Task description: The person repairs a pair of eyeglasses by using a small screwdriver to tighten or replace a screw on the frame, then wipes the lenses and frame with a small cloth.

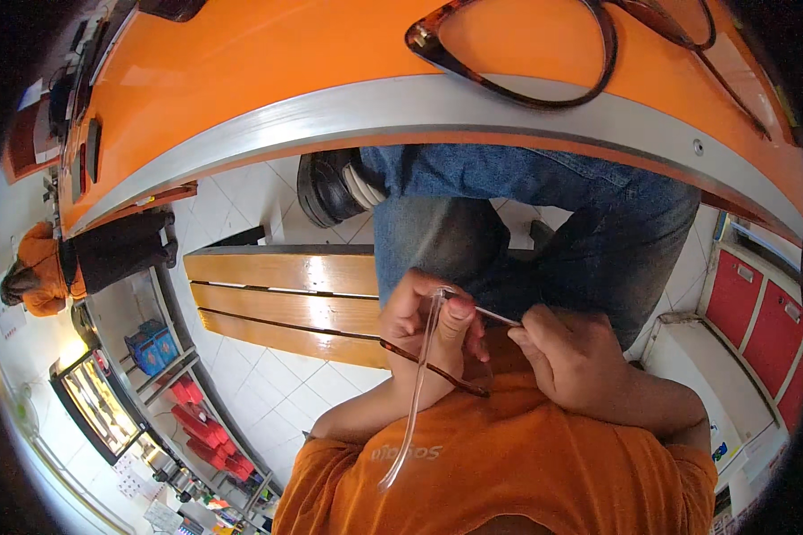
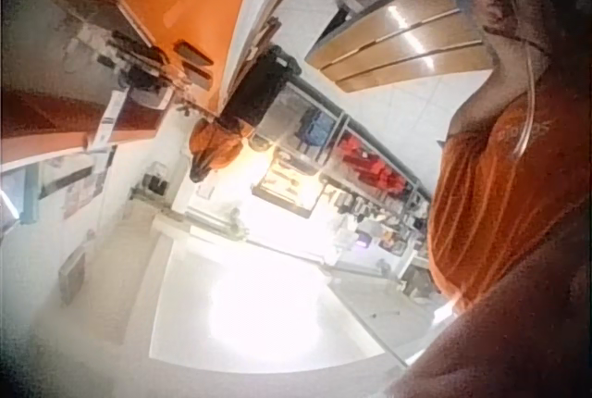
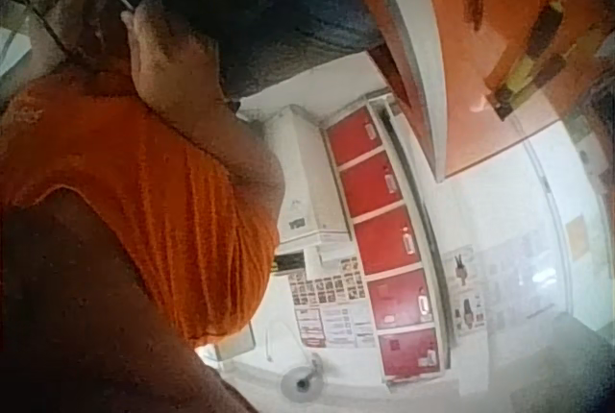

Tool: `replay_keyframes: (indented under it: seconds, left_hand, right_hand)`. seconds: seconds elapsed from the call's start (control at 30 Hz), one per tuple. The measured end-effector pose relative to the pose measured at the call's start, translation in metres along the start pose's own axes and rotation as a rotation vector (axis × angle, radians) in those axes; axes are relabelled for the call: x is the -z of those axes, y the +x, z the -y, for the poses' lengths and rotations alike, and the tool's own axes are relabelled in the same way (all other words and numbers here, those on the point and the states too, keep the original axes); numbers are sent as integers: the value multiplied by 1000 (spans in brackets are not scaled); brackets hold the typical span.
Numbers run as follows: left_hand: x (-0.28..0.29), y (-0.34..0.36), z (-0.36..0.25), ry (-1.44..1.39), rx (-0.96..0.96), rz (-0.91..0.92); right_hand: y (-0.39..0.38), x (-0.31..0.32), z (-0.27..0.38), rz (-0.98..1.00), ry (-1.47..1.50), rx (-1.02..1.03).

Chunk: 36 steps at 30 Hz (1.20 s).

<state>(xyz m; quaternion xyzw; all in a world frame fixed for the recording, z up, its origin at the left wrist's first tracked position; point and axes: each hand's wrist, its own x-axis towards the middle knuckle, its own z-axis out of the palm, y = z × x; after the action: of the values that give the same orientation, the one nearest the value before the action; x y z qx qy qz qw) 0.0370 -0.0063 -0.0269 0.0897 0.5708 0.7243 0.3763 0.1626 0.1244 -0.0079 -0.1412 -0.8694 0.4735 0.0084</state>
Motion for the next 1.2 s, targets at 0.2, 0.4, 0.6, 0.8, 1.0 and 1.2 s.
replay_keyframes:
  seconds: [0.2,0.4,0.6,0.8,1.0,1.2]
  left_hand:
    - [2,-2,10,-69,-48,-46]
    - [1,-5,8,-44,-79,-14]
    - [2,-10,15,-54,-93,-6]
    - [7,-11,16,-54,-4,1]
    - [34,-25,27,-280,43,-128]
    - [27,-3,19,-274,-55,80]
  right_hand:
    - [1,-7,-1,2,66,-20]
    - [-4,-21,-5,-39,275,-41]
    - [-14,-17,-4,13,318,-150]
    - [-15,-20,-3,-52,389,-169]
    - [-44,-16,-42,-438,863,-582]
    - [-17,-3,-12,3,442,-351]
